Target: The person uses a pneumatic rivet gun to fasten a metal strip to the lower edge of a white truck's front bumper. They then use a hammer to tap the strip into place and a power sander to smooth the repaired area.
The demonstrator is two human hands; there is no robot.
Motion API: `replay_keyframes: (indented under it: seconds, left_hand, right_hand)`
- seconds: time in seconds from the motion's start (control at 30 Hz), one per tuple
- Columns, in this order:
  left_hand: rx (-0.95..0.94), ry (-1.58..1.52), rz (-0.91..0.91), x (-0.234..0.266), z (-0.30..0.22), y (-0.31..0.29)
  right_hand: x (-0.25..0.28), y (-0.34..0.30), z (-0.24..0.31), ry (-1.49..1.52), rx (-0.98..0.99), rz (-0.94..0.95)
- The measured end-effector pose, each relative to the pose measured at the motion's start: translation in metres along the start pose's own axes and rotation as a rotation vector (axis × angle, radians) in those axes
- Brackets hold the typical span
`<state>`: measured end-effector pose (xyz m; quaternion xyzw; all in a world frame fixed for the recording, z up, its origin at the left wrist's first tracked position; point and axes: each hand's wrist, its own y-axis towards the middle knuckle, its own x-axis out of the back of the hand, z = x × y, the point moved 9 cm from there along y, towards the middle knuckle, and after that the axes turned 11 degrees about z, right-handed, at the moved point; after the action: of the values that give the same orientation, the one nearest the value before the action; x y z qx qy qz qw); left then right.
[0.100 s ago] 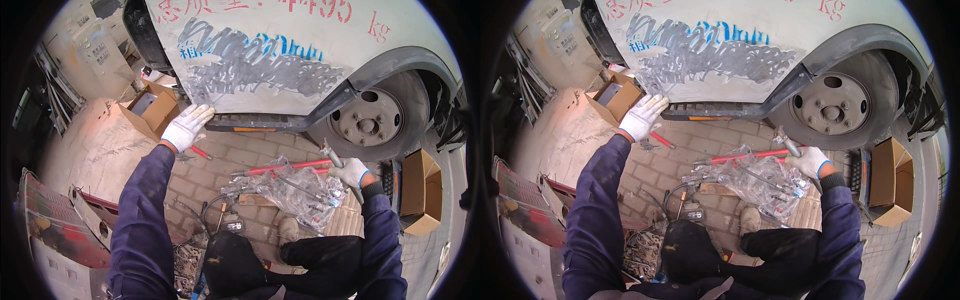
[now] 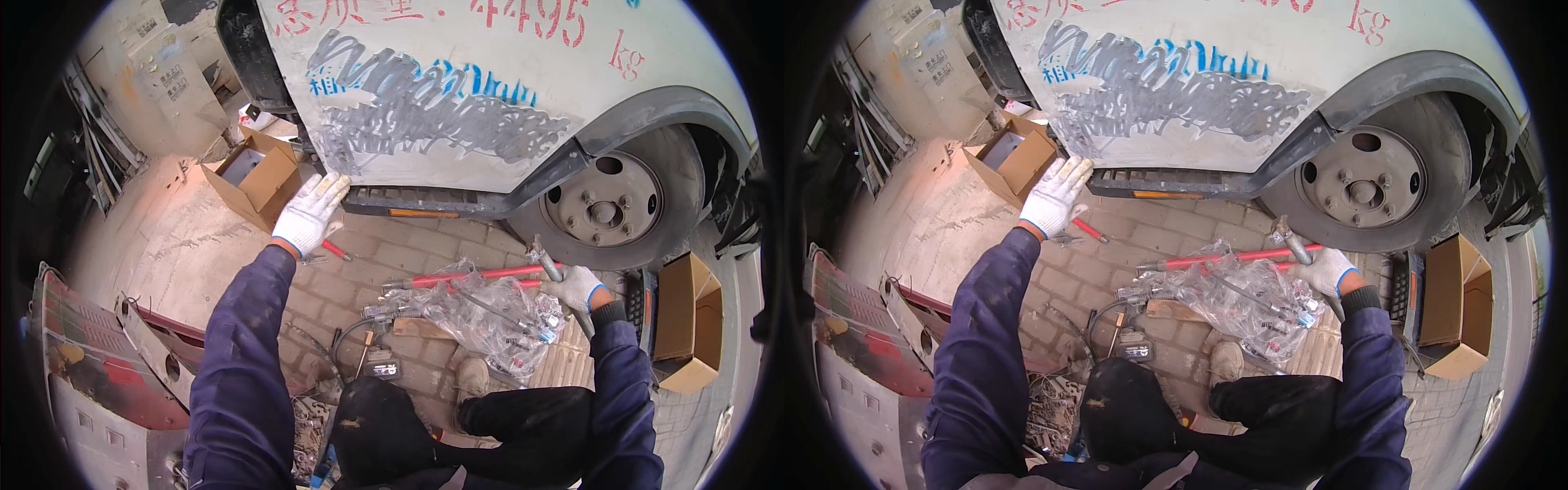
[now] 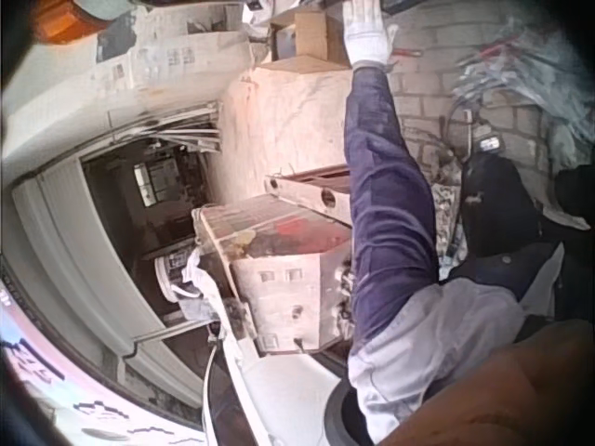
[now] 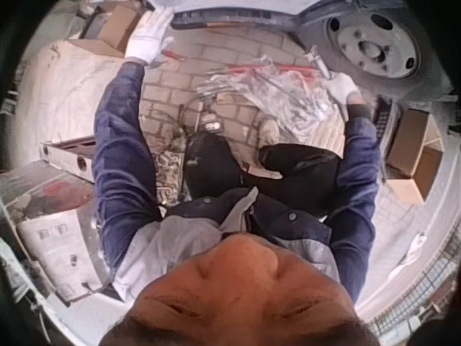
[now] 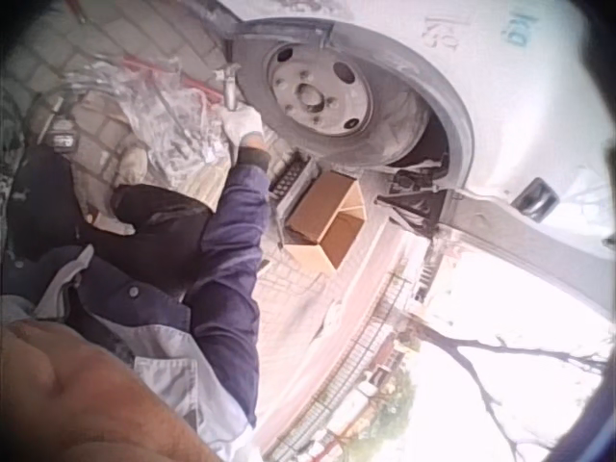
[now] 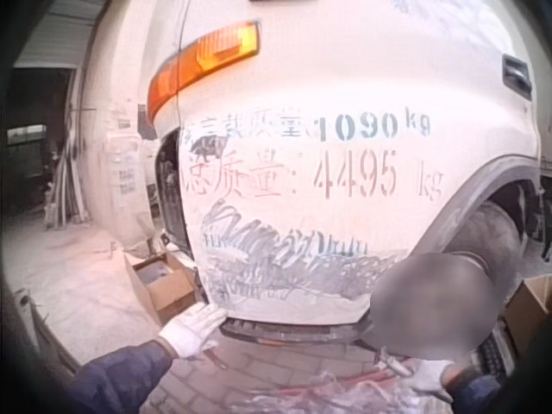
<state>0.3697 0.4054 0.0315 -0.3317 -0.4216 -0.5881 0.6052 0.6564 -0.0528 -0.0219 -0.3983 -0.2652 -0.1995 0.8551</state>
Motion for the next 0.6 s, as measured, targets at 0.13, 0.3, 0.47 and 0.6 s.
replay_keyframes:
  seconds: [0.13, 0.3, 0.47, 0.6]
  left_hand:
    - [0.370, -0.064, -0.011, -0.018, -0.023, -0.016]
    - [0.583, -0.409, 0.044, -0.061, -0.109, -0.077]
    - [0.770, -0.678, 0.188, -0.109, -0.187, -0.212]
    - [0.887, -0.925, 0.054, -0.090, -0.231, -0.328]
  right_hand:
    - [-0.005, 0.019, -0.037, -0.155, -0.101, 0.037]
    - [-0.025, 0.041, -0.145, 0.012, -0.217, 0.082]
    - [-0.093, 0.043, -0.297, 0.062, -0.350, 0.009]
    - [-0.170, 0.023, -0.391, -0.367, -0.574, 0.036]
